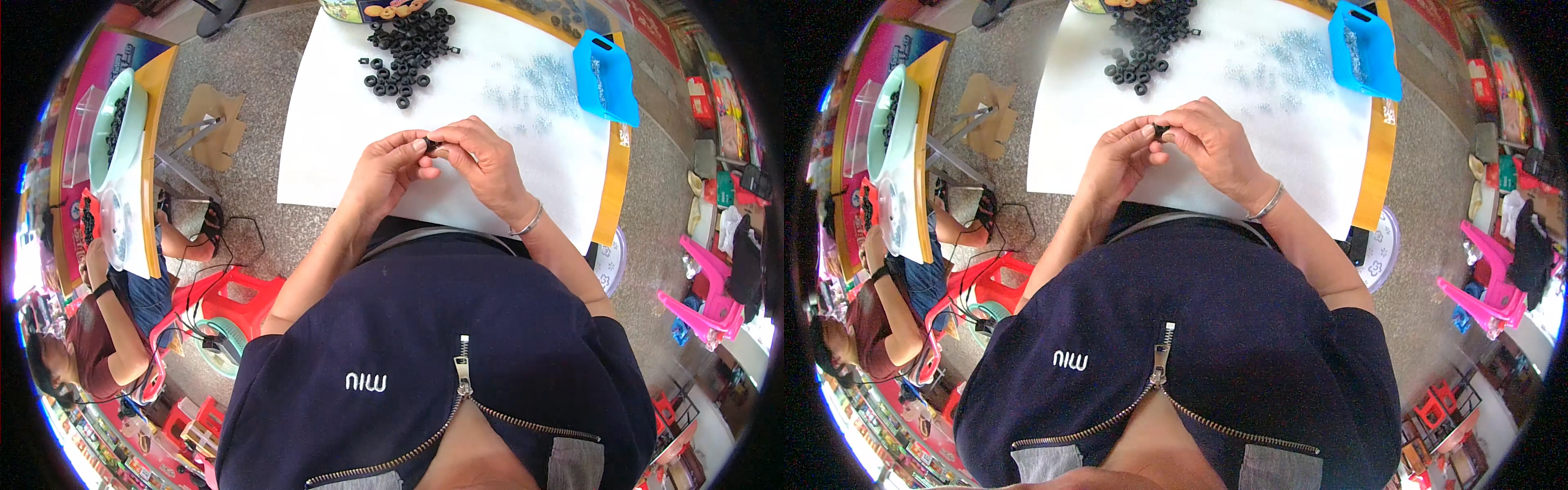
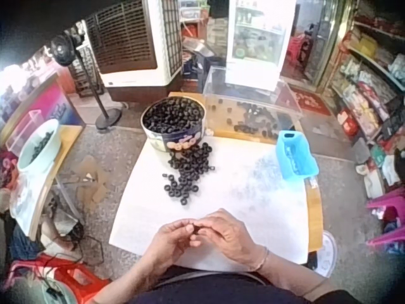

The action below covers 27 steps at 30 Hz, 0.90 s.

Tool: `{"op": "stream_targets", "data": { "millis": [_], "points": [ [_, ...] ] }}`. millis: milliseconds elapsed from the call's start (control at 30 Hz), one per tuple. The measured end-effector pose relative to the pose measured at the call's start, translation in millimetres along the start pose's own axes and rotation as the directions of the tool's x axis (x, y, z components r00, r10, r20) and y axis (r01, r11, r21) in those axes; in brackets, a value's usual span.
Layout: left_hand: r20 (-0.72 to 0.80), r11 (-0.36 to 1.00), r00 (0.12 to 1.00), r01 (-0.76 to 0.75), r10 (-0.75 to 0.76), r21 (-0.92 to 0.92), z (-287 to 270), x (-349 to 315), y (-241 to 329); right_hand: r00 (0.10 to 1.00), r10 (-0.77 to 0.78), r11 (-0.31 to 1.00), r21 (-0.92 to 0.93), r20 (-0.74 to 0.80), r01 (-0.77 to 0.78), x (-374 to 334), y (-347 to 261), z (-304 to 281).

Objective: The person assembles small black plastic components by hand.

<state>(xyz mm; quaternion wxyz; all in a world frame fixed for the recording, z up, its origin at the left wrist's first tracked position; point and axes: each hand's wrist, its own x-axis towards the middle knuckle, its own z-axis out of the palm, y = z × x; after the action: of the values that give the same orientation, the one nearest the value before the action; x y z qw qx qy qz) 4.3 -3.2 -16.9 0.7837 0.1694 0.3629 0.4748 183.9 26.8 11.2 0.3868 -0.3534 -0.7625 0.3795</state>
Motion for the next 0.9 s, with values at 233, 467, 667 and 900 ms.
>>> {"op": "stream_targets", "data": {
  "millis": [233, 467, 667, 900],
  "points": [
    [-0.066, 0.996, 0.997, -0.044, 0.049, 0.076, 11.0, -4.0, 4.4, 0.999, -0.028, 0.998, -0.05, 0.018, 0.029, 2.7, 1.2, -0.4],
    [-0.051, 0.963, 0.991, -0.106, 0.122, 0.248, 6.0, -2.0, 2.4, 0.976, -0.211, 0.961, -0.172, 0.053, 0.217, 3.2, 5.1, 1.4],
    [-0.054, 0.906, 0.984, -0.131, 0.167, 0.402, 5.8, 2.3, -5.9, 0.939, -0.315, 0.864, -0.366, 0.14, 0.345, -2.9, 12.2, 1.1],
    [-0.026, 0.975, 0.995, -0.089, 0.097, 0.203, 10.2, -1.5, -2.0, 0.99, 0.14, 0.989, 0.039, -0.008, -0.14, -1.8, 0.9, -1.5]
  ]
}}
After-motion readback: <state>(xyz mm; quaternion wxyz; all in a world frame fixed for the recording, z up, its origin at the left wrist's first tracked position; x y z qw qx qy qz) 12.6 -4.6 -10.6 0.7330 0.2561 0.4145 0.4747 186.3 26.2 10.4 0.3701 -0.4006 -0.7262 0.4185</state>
